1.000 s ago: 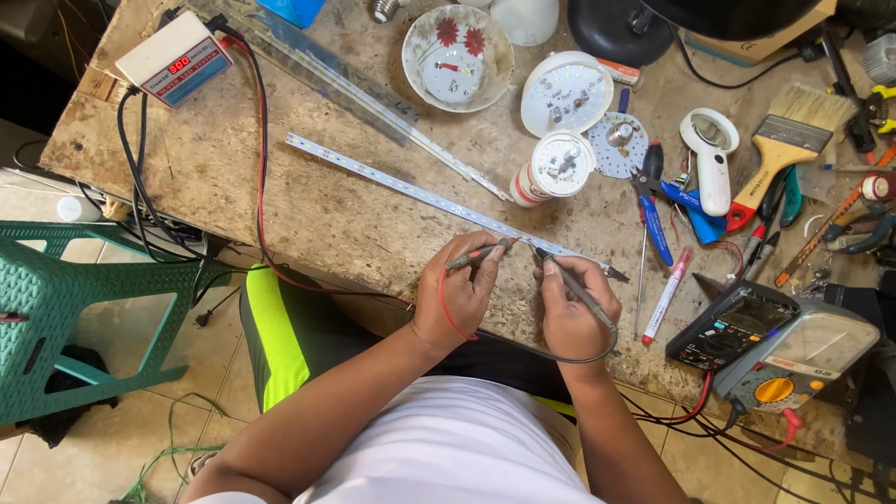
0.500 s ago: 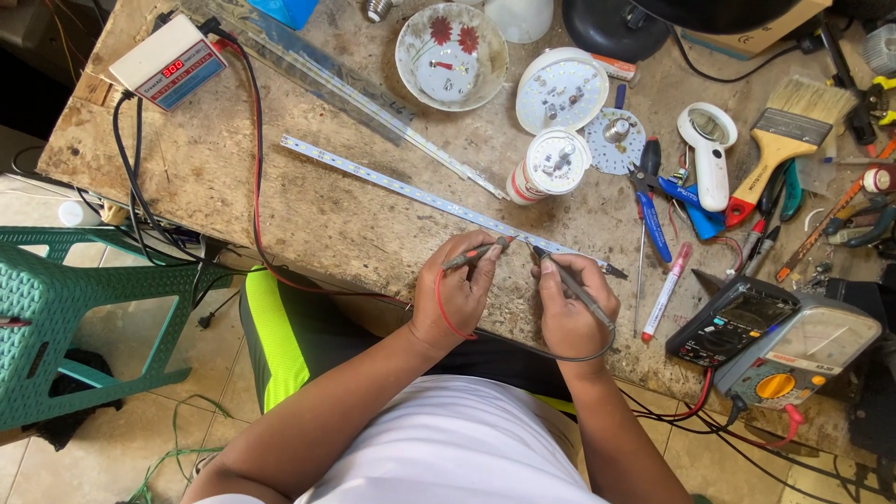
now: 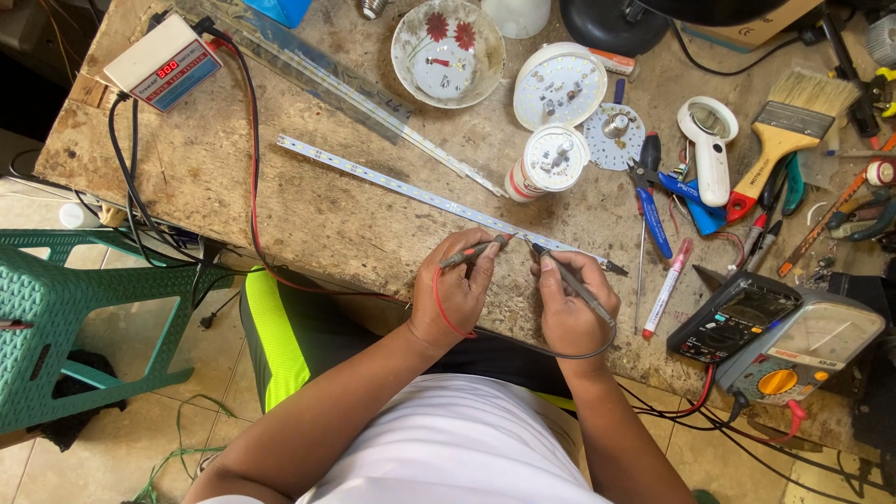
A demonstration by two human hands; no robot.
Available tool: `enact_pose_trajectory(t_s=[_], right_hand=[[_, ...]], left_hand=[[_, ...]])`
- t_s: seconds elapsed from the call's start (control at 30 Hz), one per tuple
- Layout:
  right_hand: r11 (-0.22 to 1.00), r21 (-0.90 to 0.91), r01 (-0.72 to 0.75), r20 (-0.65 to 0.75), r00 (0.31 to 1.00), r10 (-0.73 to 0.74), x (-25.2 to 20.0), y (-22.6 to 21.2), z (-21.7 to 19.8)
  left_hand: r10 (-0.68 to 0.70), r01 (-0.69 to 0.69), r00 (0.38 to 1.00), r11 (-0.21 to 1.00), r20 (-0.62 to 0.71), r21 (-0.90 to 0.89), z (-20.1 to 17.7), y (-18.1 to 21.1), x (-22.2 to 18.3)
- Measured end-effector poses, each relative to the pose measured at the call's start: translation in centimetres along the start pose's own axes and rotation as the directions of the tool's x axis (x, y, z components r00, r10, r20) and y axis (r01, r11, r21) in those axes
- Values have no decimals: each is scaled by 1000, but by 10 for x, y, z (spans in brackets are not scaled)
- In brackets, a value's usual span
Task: Testing individual LEDs on a strip using multimeter probes to check for functionality.
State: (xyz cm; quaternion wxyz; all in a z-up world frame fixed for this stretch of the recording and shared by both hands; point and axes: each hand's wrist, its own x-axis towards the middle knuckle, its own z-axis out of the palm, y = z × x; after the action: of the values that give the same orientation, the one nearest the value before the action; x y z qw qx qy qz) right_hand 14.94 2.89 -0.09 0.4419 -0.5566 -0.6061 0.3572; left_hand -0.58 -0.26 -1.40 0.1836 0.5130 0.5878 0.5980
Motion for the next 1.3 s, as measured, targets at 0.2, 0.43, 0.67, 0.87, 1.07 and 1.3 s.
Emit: enact_pose_trajectory(t_s=[0.2,0.43,0.67,0.87,1.07,1.3], right_hand=[[1000,13,-14,-1,1000,14,0,-1,0],[1000,20,-6,-3,1000,6,0,-3,1],[1000,2,13,-7,1000,-13,0,-7,1],[999,-30,16,-2,1000,-16,-3,-10,4],[998,-49,28,-1,1000,-28,-2,-10,4],[998,-52,41,-5,999,-41,-3,-9,4]], left_hand=[[-10,10,1000,1000,0,-13,-1,0,0],[2,-2,1000,1000,0,7,-1,2,1],[7,-7,1000,1000,-8,7,-1,3,1],[52,-50,998,997,-33,54,1,1,-1],[72,-69,997,995,-36,75,2,0,-1],[80,-77,996,994,-33,79,0,1,0]])
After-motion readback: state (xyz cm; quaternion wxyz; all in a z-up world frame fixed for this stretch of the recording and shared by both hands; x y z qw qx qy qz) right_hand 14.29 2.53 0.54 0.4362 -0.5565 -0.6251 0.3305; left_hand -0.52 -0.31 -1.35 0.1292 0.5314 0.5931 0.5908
